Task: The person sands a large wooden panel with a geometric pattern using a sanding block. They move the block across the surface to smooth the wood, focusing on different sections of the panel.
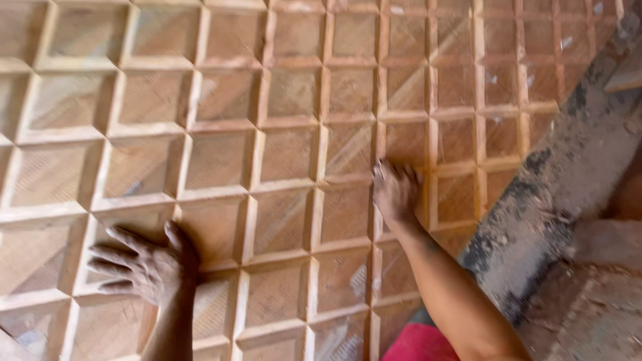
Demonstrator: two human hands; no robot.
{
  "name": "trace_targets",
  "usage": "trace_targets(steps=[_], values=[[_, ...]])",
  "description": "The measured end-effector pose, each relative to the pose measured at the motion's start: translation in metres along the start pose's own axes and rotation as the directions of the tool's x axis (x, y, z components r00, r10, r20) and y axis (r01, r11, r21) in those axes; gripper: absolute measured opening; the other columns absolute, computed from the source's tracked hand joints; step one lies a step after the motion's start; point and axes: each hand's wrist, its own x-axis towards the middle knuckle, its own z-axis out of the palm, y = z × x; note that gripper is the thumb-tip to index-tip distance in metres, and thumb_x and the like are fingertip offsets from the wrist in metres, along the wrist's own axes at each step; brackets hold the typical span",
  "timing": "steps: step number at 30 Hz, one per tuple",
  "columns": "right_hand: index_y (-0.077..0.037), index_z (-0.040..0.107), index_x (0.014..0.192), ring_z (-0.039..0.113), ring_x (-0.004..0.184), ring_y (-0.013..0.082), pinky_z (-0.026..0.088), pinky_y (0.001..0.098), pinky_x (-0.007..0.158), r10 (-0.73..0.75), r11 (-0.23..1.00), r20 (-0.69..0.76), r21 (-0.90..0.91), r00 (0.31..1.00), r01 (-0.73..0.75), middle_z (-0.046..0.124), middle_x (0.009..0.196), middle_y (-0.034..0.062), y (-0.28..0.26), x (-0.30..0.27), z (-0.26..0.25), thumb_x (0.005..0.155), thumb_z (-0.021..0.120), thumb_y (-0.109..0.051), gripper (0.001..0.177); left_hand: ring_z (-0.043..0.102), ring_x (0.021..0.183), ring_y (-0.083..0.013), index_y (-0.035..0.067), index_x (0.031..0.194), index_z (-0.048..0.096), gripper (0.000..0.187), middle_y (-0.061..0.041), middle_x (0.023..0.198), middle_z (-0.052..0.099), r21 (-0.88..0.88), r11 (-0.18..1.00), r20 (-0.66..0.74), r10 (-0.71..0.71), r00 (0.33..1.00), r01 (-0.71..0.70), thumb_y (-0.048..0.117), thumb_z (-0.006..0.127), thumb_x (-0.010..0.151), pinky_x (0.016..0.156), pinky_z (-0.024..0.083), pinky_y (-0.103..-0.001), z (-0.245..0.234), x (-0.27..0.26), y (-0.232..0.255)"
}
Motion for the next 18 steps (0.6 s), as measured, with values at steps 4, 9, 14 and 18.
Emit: trace_targets(steps=[4,9,14,18], values=[[-0.013,0.072,0.101,0.065,0.092,0.0323,0.043,0.0493,0.084,-0.073,0.995,0.080,0.068,0.994,0.068,0.073,0.096,0.0118,-0.010,-0.086,-0.034,0.087,0.068,-0.015,0.015,-0.005,0.159,-0.0502,0.010,0.172,0.011,0.104,-0.031,0.172,-0.002,0.011,1.000,-0.012,0.016,1.000,-0.016,0.073,0.045,0.096,0.122,-0.001,-0.077,0.005,0.011,-0.005],[-0.015,0.073,0.100,0.065,0.090,0.0334,0.045,0.0514,0.088,-0.065,0.992,0.037,-0.106,0.997,0.069,0.073,0.092,0.0140,0.001,-0.038,-0.011,0.094,0.066,-0.022,0.012,-0.008,0.158,-0.0479,0.010,0.169,0.011,0.101,-0.028,0.172,-0.003,-0.005,1.000,0.006,-0.002,1.000,0.002,0.069,0.045,0.095,0.120,-0.004,-0.075,0.000,0.008,-0.001],[-0.014,0.073,0.104,0.065,0.093,0.0356,0.045,0.0510,0.084,0.012,0.998,0.079,-0.058,0.997,-0.008,0.072,0.094,0.0144,0.002,-0.013,0.003,0.102,0.067,-0.026,0.013,-0.007,0.158,-0.0472,0.012,0.168,0.012,0.100,-0.027,0.172,-0.002,-0.006,1.000,0.000,-0.017,1.000,0.017,0.069,0.046,0.093,0.121,-0.006,-0.073,-0.006,0.009,0.006],[-0.014,0.069,0.098,0.067,0.094,0.0295,0.043,0.0505,0.086,-0.142,0.988,0.083,0.064,0.986,0.137,0.075,0.102,0.0116,0.001,-0.089,-0.031,0.096,0.064,-0.018,0.007,-0.007,0.158,-0.0485,0.008,0.169,0.012,0.100,-0.029,0.172,-0.002,0.010,1.000,0.024,0.007,1.000,-0.007,0.068,0.045,0.096,0.121,-0.005,-0.073,-0.004,0.001,-0.001]])
